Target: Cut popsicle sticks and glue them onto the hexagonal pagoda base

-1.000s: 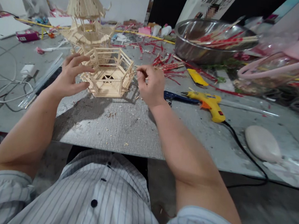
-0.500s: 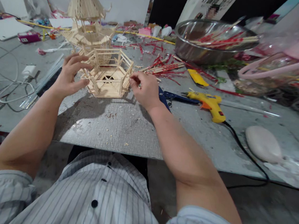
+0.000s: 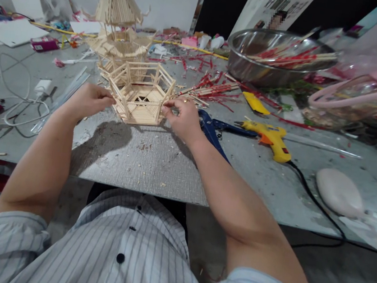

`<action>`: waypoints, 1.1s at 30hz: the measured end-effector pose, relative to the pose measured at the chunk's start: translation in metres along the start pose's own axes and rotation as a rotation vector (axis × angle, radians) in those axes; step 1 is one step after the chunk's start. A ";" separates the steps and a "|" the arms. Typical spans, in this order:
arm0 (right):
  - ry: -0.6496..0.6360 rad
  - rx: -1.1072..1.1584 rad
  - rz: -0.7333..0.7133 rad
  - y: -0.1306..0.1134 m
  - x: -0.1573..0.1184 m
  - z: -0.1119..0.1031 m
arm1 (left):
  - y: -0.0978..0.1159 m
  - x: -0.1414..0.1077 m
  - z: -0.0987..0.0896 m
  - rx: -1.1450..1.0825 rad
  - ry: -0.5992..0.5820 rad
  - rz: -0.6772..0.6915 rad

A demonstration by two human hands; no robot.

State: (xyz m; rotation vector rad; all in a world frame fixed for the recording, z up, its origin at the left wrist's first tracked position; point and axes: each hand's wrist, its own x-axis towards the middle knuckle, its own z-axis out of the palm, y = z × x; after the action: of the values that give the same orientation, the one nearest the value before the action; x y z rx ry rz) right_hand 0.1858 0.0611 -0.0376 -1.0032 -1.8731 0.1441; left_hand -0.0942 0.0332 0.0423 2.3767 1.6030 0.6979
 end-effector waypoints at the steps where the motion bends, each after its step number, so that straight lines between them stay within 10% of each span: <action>1: -0.007 0.011 0.014 -0.001 -0.001 0.000 | -0.001 0.000 0.001 -0.007 -0.033 -0.018; 10: 0.091 -0.029 0.086 -0.013 -0.005 -0.004 | 0.001 0.002 0.009 -0.152 -0.022 0.018; 22: -0.076 0.363 0.574 -0.033 0.003 0.000 | 0.007 0.002 0.013 -0.467 -0.382 -0.430; 33: -0.171 0.584 0.808 -0.060 0.006 -0.004 | 0.023 0.003 0.024 -0.549 -0.242 -0.465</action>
State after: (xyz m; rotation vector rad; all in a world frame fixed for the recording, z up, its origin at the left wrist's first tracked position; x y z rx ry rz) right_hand 0.1537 0.0246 -0.0020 -1.2786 -1.3247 1.2057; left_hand -0.0633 0.0294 0.0313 1.5637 1.5286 0.6195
